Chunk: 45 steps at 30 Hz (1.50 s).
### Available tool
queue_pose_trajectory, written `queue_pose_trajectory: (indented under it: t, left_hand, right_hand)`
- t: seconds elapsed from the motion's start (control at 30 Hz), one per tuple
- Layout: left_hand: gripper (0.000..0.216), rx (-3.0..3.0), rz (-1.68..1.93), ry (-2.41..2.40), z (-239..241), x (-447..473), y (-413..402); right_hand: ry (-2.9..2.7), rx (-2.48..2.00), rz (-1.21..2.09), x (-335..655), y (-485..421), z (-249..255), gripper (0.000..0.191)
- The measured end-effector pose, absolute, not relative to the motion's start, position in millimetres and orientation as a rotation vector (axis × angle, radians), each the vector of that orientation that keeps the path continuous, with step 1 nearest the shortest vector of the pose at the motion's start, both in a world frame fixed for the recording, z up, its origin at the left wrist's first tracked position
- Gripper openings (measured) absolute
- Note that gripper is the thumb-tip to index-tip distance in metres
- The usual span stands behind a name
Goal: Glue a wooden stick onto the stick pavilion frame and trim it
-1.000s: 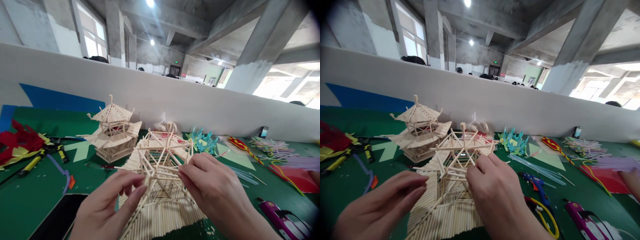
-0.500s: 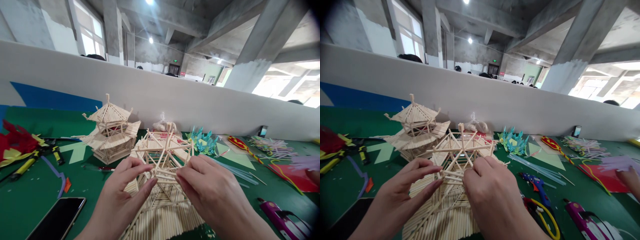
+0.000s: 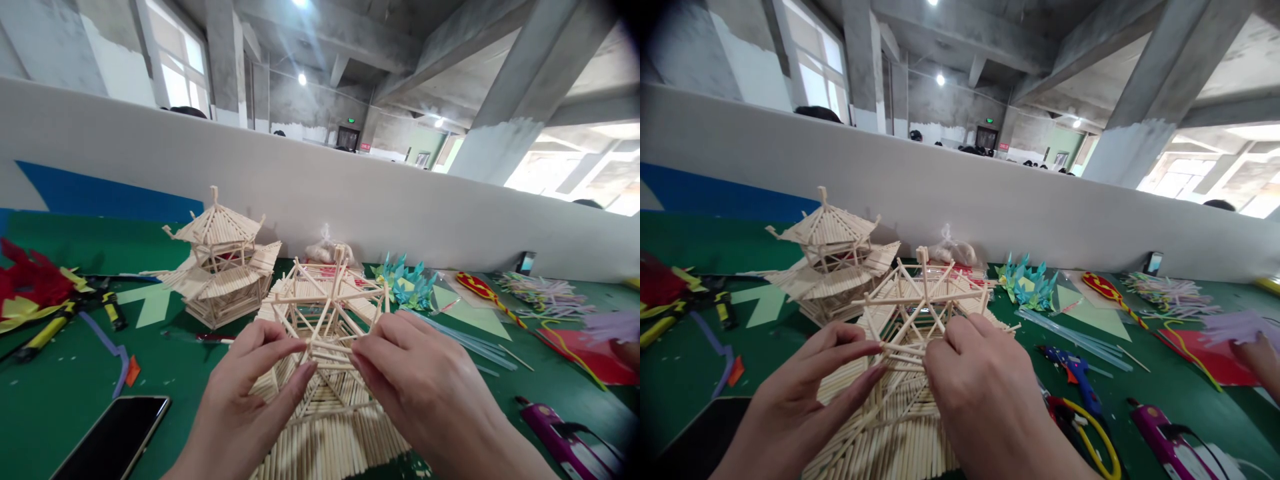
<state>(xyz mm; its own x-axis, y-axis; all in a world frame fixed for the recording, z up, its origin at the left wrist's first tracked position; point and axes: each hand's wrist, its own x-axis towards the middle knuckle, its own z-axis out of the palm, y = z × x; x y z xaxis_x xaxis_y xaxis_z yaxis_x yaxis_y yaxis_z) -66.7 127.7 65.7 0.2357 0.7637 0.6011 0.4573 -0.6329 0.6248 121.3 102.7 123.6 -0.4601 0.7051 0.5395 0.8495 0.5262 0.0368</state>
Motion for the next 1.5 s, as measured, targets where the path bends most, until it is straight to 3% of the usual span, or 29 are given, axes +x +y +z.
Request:
queue_pose_trajectory:
  t: [0.93,1.1,1.23,1.37,1.5]
  left_hand:
    - [0.018,2.149,1.351,1.187,65,-69,125]
    - [0.024,2.552,1.443,1.232,83,-72,127]
    - [0.024,2.979,1.281,1.084,100,-62,133]
    - [0.013,3.086,1.210,1.005,108,-51,135]
    - [0.017,3.090,1.111,1.006,107,-49,136]
  right_hand:
    - [-2.324,-1.262,-0.471,121,103,126,0.022]
    - [-2.340,-1.296,-0.428,121,101,128,0.021]
    - [-2.353,-1.318,-0.437,121,101,129,0.019]
    - [-2.354,-1.308,-0.469,120,102,128,0.020]
    - [-2.362,-1.289,-0.467,120,100,131,0.020]
